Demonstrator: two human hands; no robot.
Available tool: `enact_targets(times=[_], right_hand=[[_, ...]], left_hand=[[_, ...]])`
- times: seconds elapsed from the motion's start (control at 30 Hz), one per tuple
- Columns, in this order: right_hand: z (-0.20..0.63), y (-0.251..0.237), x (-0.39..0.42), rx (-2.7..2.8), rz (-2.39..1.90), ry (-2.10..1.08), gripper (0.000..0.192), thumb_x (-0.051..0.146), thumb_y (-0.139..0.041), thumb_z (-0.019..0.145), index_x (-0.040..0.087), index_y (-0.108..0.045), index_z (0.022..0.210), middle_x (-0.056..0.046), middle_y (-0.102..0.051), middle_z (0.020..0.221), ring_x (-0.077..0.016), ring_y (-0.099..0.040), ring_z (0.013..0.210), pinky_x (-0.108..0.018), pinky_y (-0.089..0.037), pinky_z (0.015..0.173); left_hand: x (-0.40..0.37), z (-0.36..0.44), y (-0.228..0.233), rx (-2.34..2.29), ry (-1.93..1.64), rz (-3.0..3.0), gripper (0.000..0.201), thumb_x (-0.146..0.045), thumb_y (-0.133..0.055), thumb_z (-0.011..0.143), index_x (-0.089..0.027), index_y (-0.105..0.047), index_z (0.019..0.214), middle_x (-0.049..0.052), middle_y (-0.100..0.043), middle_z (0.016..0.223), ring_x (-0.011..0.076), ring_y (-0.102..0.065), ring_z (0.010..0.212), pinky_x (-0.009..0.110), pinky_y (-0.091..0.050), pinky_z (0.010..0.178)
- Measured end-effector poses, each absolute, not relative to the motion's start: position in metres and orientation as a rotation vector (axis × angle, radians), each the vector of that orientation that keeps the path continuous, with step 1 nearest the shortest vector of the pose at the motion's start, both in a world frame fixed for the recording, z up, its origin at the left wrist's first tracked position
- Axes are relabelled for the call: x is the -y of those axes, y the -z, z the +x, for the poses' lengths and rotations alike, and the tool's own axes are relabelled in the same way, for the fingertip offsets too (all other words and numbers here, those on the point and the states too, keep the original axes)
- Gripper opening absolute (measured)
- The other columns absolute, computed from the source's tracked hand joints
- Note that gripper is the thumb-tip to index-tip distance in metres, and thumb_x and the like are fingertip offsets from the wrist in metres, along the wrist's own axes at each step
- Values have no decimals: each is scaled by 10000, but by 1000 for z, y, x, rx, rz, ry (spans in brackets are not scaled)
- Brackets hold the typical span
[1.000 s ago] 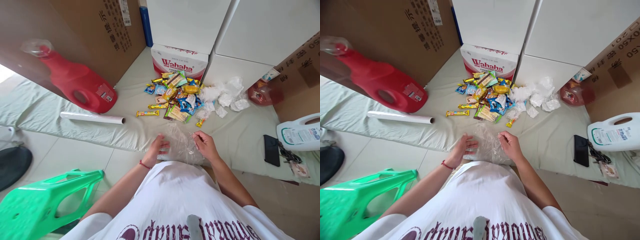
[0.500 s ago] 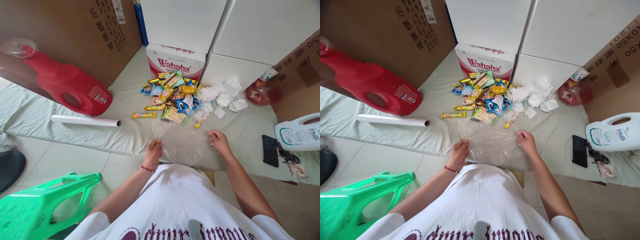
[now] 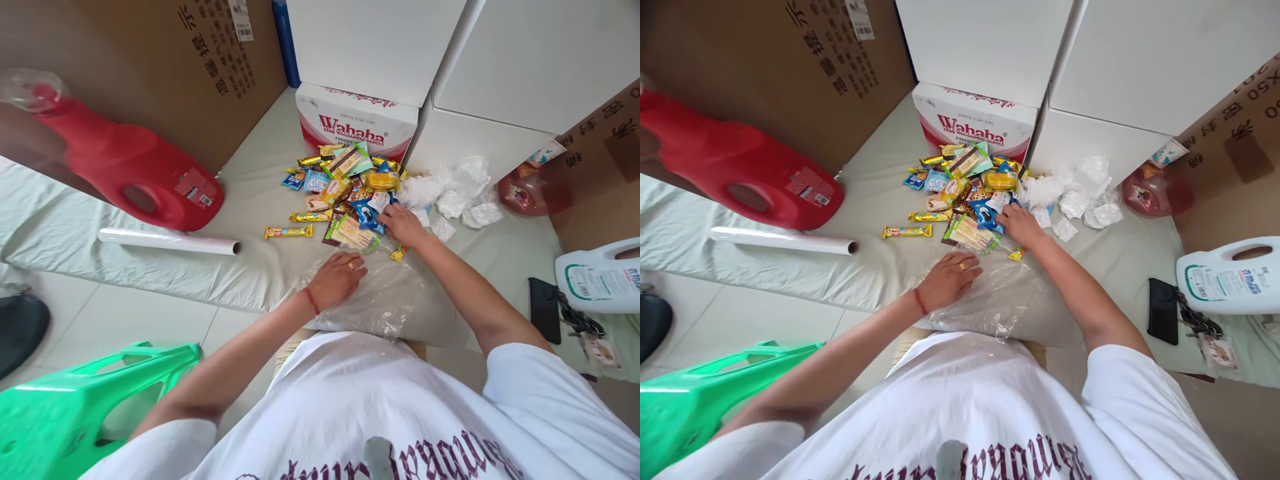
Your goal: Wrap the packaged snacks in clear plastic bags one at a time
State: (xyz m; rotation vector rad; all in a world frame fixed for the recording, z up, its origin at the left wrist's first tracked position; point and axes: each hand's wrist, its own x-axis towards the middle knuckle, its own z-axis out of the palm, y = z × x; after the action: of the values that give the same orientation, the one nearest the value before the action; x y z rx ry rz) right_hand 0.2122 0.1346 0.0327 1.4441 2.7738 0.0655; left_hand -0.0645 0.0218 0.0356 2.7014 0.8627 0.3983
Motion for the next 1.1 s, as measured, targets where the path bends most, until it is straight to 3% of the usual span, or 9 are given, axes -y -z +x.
enact_targets(times=[0.1,0.23,0.47,0.57,0.63,0.7,0.83,0.97,1.1], right_hand=[[214,-30,-134,-2821,1558,-128,245,193,-520,964,178,-732,1085,-139,-650,1094,-304,-483,1039,-393,-376,852],[244,-49,-111,-3010,1855,129,177,310,-586,951,200,-723,972,-115,-672,1125,-294,-513,1058,-416,-397,902],[235,-72,-36,-2230,2625,2187,355,560,-727,805,231,-595,831,39,-518,685,-140,-464,604,-271,-398,592],[191,-46,-5,-1853,2531,2582,418,605,-750,744,235,-567,811,41,-529,679,-142,-482,595,-274,-431,582],[161,-22,12,-1900,2581,2359,399,619,-657,811,233,-557,800,29,-538,665,-154,-494,609,-277,-443,592],[141,-4,26,-2107,2672,1806,361,577,-547,899,232,-561,793,1,-566,684,-176,-521,649,-286,-453,620],[142,-5,52,-2455,2717,739,266,458,-499,986,226,-627,962,-96,-646,1007,-219,-602,801,-336,-491,708],[177,-27,94,-2917,2111,571,220,400,-515,1021,236,-661,1029,-115,-656,1014,-256,-626,946,-389,-527,828],[207,-8,136,-3043,1507,550,330,391,-607,986,227,-660,1267,-148,-664,1254,-319,-585,1186,-517,-514,994]], left_hand=[[-33,-52,2,-1103,-213,2658,453,-339,-421,1029,-245,-591,1438,103,-492,1593,315,-381,1506,637,-221,1230],[0,-56,22,-1448,-199,2505,535,-415,-325,1051,-311,-438,1564,76,-357,1674,328,-252,1575,729,-101,1219],[35,-54,-5,-1780,-172,2245,576,-441,-288,1049,-267,-416,1582,115,-326,1681,349,-312,1549,737,-215,1187],[34,-59,-9,-1825,-227,2205,560,-403,-260,1057,-272,-425,1576,103,-366,1665,324,-338,1539,719,-237,1193],[32,-65,-7,-1845,-290,2194,550,-376,-268,1056,-270,-439,1568,116,-399,1647,332,-349,1532,735,-219,1192],[30,-75,-3,-1854,-345,2203,539,-360,-287,1052,-268,-455,1557,132,-422,1633,353,-347,1530,771,-168,1185],[32,-106,8,-1924,-464,2181,518,-358,-350,1036,-253,-483,1526,168,-420,1628,386,-350,1524,795,-136,1177],[52,-148,23,-1585,-788,2427,467,-422,-535,974,-198,-602,1379,206,-570,1493,362,-425,1490,654,-247,1234],[71,-178,39,-820,-607,2693,341,-450,-687,903,-292,-697,1205,118,-687,1365,313,-542,1408,583,-324,1228]])
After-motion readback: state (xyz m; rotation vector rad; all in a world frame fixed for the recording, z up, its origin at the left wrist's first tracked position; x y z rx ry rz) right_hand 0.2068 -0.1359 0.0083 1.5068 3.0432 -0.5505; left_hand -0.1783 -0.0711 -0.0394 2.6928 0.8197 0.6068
